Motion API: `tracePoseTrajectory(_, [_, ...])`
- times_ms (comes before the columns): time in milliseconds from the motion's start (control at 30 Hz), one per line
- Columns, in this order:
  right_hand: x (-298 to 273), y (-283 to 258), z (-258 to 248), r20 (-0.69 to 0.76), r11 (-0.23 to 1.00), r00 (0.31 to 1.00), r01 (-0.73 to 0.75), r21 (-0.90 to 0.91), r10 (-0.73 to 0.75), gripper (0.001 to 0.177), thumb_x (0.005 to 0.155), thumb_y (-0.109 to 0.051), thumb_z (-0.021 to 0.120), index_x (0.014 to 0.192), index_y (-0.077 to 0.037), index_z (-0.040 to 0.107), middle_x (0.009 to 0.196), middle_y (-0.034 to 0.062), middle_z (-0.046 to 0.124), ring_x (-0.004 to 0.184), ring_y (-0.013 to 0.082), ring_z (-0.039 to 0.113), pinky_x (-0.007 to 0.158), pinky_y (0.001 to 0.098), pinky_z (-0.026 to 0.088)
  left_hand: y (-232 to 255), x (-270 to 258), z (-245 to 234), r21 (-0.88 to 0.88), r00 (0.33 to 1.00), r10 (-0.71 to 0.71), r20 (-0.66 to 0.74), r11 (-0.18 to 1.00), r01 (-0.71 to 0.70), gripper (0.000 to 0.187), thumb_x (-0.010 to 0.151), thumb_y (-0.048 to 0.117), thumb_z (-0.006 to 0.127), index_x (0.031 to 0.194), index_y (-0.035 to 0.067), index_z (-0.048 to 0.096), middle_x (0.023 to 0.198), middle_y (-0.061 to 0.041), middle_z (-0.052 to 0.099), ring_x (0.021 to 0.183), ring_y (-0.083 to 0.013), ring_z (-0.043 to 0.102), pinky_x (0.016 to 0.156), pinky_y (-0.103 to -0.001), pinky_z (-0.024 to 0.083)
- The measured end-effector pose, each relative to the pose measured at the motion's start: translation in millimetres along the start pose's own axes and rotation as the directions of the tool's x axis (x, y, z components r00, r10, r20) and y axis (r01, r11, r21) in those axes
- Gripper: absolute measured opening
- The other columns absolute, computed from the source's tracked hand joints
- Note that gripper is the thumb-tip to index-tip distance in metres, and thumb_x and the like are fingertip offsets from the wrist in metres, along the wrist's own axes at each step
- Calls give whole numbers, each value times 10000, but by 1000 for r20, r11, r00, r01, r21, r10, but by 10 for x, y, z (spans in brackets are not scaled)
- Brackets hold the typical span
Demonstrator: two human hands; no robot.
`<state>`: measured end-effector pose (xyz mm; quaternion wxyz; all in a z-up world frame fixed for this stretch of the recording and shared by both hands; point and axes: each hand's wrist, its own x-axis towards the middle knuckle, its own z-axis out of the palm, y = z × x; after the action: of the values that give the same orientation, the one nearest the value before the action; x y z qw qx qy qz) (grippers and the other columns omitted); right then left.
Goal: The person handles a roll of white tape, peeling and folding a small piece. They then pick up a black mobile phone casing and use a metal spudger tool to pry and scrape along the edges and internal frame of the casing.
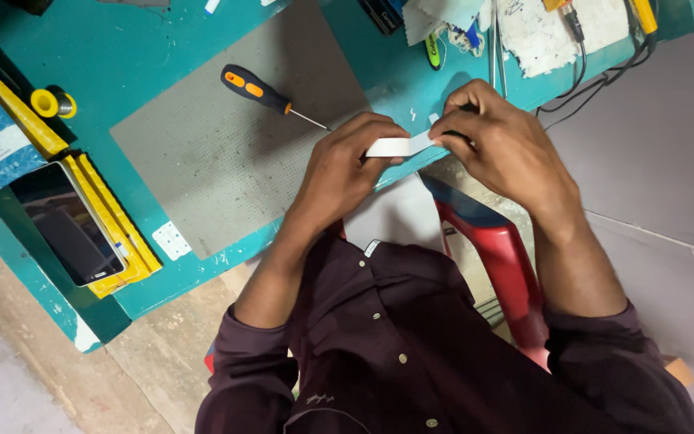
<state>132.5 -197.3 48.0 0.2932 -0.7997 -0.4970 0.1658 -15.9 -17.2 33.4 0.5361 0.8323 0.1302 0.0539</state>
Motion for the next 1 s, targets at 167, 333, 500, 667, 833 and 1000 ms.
tracePoseTrajectory(167, [-33,-4,9,32,990,999,32,136,-37,289,935,-173,753,1214,-99,746,1222,82,654,987,247,688,797,380,564,-103,-119,66,-52,986,144,-89,987,-149,340,860,-119,619,1139,58,699,1200,-83,709,1117,-240,725,919,-343,576])
tracePoseTrajectory(333, [-9,7,112,143,948,983,66,312,-116,340,888,-174,788,1215,-100,728,1255,37,664,972,205,656,805,342,568,-231,-214,176,-353,989,73,-131,929,-116,225,990,-120,628,1158,29,649,1264,-89,682,1190,-226,694,1040,-338,571])
tracePoseTrajectory(500, [-116,-84,273,162,853,986,-66,518,-22,243,835,-122,834,1010,-34,690,1171,50,690,949,140,662,733,306,542,-321,-504,224,-495,994,58,-95,863,-98,233,993,-110,653,1175,26,600,1338,-110,639,1269,-244,643,1115,-370,538])
tracePoseTrajectory(667, [-167,-176,389,156,769,987,-84,634,-21,184,834,-71,818,952,-21,686,1118,60,705,814,98,668,573,233,537,-374,-737,187,-621,995,72,-74,777,-103,318,1017,-119,648,1251,75,554,1358,-119,595,1304,-236,610,1157,-411,546])
tracePoseTrajectory(833, [-251,-465,477,159,808,978,-204,553,138,116,865,-17,818,951,-6,740,859,62,746,643,89,652,519,218,493,-399,-888,151,-908,999,51,2,419,-20,518,908,-48,749,1322,118,485,1388,-72,529,1186,-196,624,948,-355,601])
tracePoseTrajectory(1000, [-289,-622,566,258,684,955,-286,671,146,56,898,-5,772,928,13,729,771,57,731,627,82,696,482,212,537,-464,-1012,351,-876,975,-109,-194,467,-122,229,982,-36,728,1151,11,581,1162,-153,636,887,-140,649,691,-287,575])
